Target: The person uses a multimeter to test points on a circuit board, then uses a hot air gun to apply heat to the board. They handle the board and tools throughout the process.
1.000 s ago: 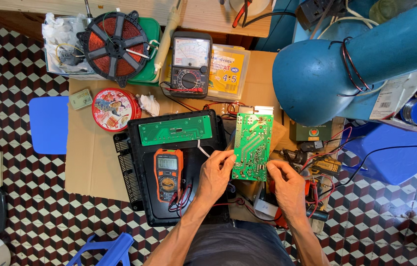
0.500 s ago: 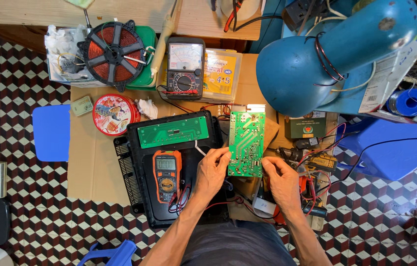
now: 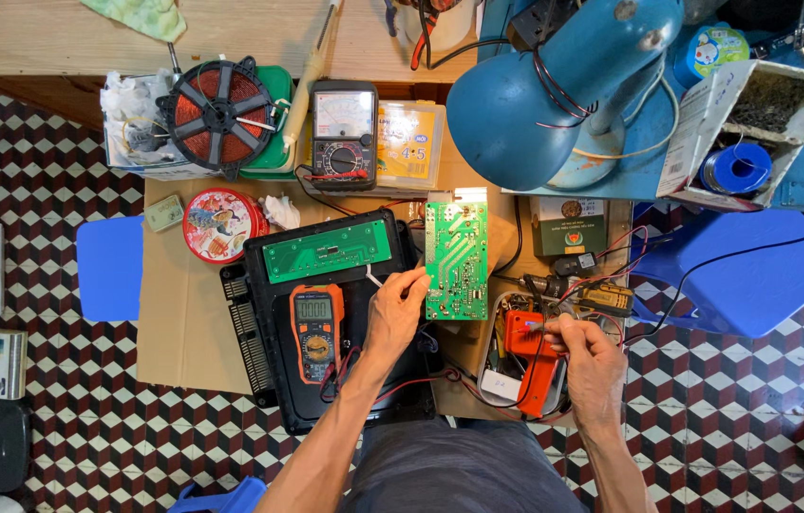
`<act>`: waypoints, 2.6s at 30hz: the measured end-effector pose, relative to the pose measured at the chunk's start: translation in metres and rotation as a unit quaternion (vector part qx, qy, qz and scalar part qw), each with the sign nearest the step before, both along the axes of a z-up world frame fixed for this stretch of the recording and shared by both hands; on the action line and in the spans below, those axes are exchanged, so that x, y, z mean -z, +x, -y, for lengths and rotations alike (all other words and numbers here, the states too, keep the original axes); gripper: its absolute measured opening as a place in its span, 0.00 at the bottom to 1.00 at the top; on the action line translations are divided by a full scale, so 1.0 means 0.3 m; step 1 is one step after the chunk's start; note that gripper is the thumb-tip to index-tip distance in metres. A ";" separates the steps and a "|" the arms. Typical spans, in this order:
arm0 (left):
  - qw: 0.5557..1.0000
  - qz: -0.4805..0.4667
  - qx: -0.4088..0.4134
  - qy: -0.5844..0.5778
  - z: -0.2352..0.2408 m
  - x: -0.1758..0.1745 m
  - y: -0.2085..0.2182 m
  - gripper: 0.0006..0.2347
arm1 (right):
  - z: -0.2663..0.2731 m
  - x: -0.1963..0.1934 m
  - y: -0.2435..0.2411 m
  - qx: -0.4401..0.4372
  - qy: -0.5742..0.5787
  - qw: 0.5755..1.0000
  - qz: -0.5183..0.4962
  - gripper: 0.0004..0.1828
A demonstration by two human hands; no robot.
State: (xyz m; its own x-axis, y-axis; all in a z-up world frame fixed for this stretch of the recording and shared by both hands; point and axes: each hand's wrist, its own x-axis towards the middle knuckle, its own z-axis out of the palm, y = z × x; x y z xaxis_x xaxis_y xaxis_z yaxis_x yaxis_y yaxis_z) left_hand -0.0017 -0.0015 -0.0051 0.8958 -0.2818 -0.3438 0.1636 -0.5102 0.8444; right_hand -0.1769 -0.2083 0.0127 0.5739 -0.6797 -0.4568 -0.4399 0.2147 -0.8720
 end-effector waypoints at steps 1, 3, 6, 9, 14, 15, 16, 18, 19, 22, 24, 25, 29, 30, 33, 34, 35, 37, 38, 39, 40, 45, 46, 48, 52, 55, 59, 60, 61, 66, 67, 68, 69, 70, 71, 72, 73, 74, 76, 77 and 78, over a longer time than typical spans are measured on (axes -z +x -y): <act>1.000 0.007 -0.002 -0.005 -0.001 0.004 -0.002 0.14 | 0.006 0.006 -0.015 0.003 -0.004 1.000 0.009 0.15; 1.000 0.011 -0.007 -0.010 0.000 0.014 -0.004 0.14 | 0.016 0.016 -0.043 0.004 -0.010 1.000 0.019 0.15; 1.000 0.012 -0.011 -0.013 0.000 0.025 -0.005 0.14 | 0.023 0.018 -0.072 -0.006 -0.012 1.000 0.015 0.16; 1.000 0.023 -0.009 -0.019 -0.002 0.034 -0.004 0.14 | 0.018 0.016 -0.088 -0.028 -0.011 1.000 0.000 0.17; 0.999 0.033 -0.001 0.003 -0.002 0.048 -0.007 0.14 | 0.005 0.024 -0.096 -0.062 0.020 0.998 0.000 0.17; 0.999 0.031 -0.008 -0.007 -0.004 0.051 -0.012 0.14 | 0.002 0.027 -0.098 -0.066 0.021 0.998 -0.003 0.17; 0.999 0.030 -0.015 -0.017 -0.003 0.054 -0.015 0.14 | 0.001 0.027 -0.098 -0.070 0.021 0.997 -0.007 0.17; 0.998 0.024 -0.033 -0.040 -0.005 0.059 -0.023 0.14 | -0.001 0.024 -0.098 -0.077 0.023 0.997 -0.017 0.16; 0.998 0.018 -0.043 -0.052 -0.008 0.061 -0.029 0.14 | -0.003 0.021 -0.099 -0.079 0.024 0.996 -0.025 0.16; 0.997 0.004 -0.059 -0.046 -0.024 0.064 -0.051 0.15 | -0.004 0.007 -0.103 -0.096 0.015 0.994 -0.048 0.16; 0.997 0.006 -0.065 -0.037 -0.035 0.064 -0.067 0.15 | -0.007 0.000 -0.103 -0.107 0.012 0.992 -0.060 0.16; 0.997 0.011 -0.068 -0.037 -0.039 0.064 -0.074 0.15 | -0.008 -0.002 -0.103 -0.111 0.013 0.992 -0.063 0.16; 0.997 0.009 -0.070 -0.028 -0.054 0.065 -0.092 0.15 | -0.016 0.004 -0.092 -0.130 0.019 0.989 -0.067 0.17; 0.997 -0.008 -0.070 -0.032 -0.056 0.065 -0.093 0.15 | -0.019 0.005 -0.090 -0.139 0.021 0.988 -0.063 0.17; 0.996 -0.025 -0.068 -0.043 -0.056 0.062 -0.098 0.15 | -0.026 0.004 -0.086 -0.160 0.027 0.985 -0.050 0.17; 0.997 -0.010 -0.066 -0.046 -0.053 0.062 -0.099 0.14 | -0.029 0.003 -0.084 -0.164 0.027 0.985 -0.044 0.17; 0.997 0.006 -0.063 -0.049 -0.050 0.061 -0.100 0.14 | -0.029 0.002 -0.082 -0.168 0.028 0.985 -0.039 0.17; 0.997 0.015 -0.067 -0.036 -0.046 0.060 -0.104 0.14 | -0.034 -0.001 -0.079 -0.173 0.026 0.984 -0.035 0.17; 0.997 0.019 -0.069 -0.029 -0.047 0.059 -0.107 0.14 | -0.039 -0.003 -0.080 -0.175 0.026 0.984 -0.034 0.17; 0.997 0.015 -0.065 -0.026 -0.050 0.058 -0.110 0.14 | -0.044 -0.004 -0.082 -0.177 0.025 0.983 -0.036 0.18; 0.998 0.012 -0.062 -0.024 -0.049 0.056 -0.112 0.14 | -0.045 -0.006 -0.082 -0.179 0.024 0.983 -0.038 0.18; 0.996 0.024 -0.067 -0.045 -0.047 0.044 -0.114 0.14 | -0.052 -0.010 -0.088 -0.184 0.021 0.981 -0.052 0.18; 0.996 0.018 -0.069 -0.044 -0.046 0.042 -0.114 0.14 | -0.052 -0.009 -0.089 -0.183 0.022 0.981 -0.055 0.18; 0.996 0.012 -0.073 -0.047 -0.044 0.038 -0.117 0.14 | -0.053 -0.005 -0.091 -0.183 0.024 0.981 -0.057 0.18; 0.995 0.007 -0.078 -0.056 -0.044 0.030 -0.121 0.13 | -0.054 0.001 -0.096 -0.189 0.018 0.980 -0.059 0.19; 0.995 -0.001 -0.079 -0.057 -0.044 0.030 -0.119 0.13 | -0.052 0.008 -0.096 -0.193 0.012 0.979 -0.066 0.19; 0.995 -0.003 -0.082 -0.059 -0.043 0.035 -0.118 0.13 | -0.055 0.009 -0.099 -0.191 0.019 0.979 -0.064 0.19; 0.995 -0.004 -0.081 -0.057 -0.043 0.036 -0.118 0.13 | -0.056 0.009 -0.099 -0.191 0.021 0.979 -0.062 0.19; 0.995 -0.005 -0.080 -0.056 -0.044 0.037 -0.117 0.13 | -0.057 0.008 -0.098 -0.191 0.024 0.980 -0.059 0.19; 0.995 -0.005 -0.078 -0.057 -0.046 0.047 -0.115 0.13 | -0.058 0.004 -0.095 -0.198 0.024 0.978 -0.058 0.19; 0.995 -0.008 -0.077 -0.054 -0.045 0.048 -0.114 0.13 | -0.057 0.003 -0.095 -0.200 0.021 0.978 -0.061 0.19; 0.996 -0.010 -0.077 -0.051 -0.046 0.049 -0.114 0.13 | -0.057 0.002 -0.095 -0.202 0.020 0.977 -0.064 0.19; 0.996 -0.004 -0.077 -0.050 -0.046 0.051 -0.115 0.13 | -0.058 0.002 -0.095 -0.203 0.019 0.977 -0.062 0.19; 0.996 0.002 -0.077 -0.050 -0.046 0.053 -0.115 0.13 | -0.057 0.002 -0.096 -0.203 0.018 0.977 -0.060 0.19; 0.996 0.008 -0.076 -0.049 -0.045 0.055 -0.114 0.13 | -0.057 0.003 -0.096 -0.204 0.017 0.977 -0.058 0.19; 0.996 0.011 -0.075 -0.049 -0.045 0.058 -0.114 0.13 | -0.056 0.005 -0.096 -0.202 0.019 0.977 -0.059 0.19; 0.996 0.014 -0.074 -0.049 -0.045 0.061 -0.113 0.13 | -0.055 0.006 -0.094 -0.200 0.020 0.978 -0.059 0.19; 0.996 0.016 -0.072 -0.048 -0.046 0.064 -0.112 0.13 | -0.055 0.008 -0.094 -0.199 0.021 0.978 -0.059 0.19; 0.996 0.008 -0.071 -0.048 -0.047 0.067 -0.111 0.13 | -0.052 0.009 -0.092 -0.200 0.026 0.978 -0.051 0.19; 0.996 0.004 -0.071 -0.048 -0.046 0.066 -0.111 0.13 | -0.051 0.008 -0.092 -0.200 0.028 0.978 -0.046 0.19; 0.996 0.007 -0.070 -0.048 -0.046 0.063 -0.111 0.13 | -0.051 0.007 -0.093 -0.198 0.029 0.979 -0.050 0.19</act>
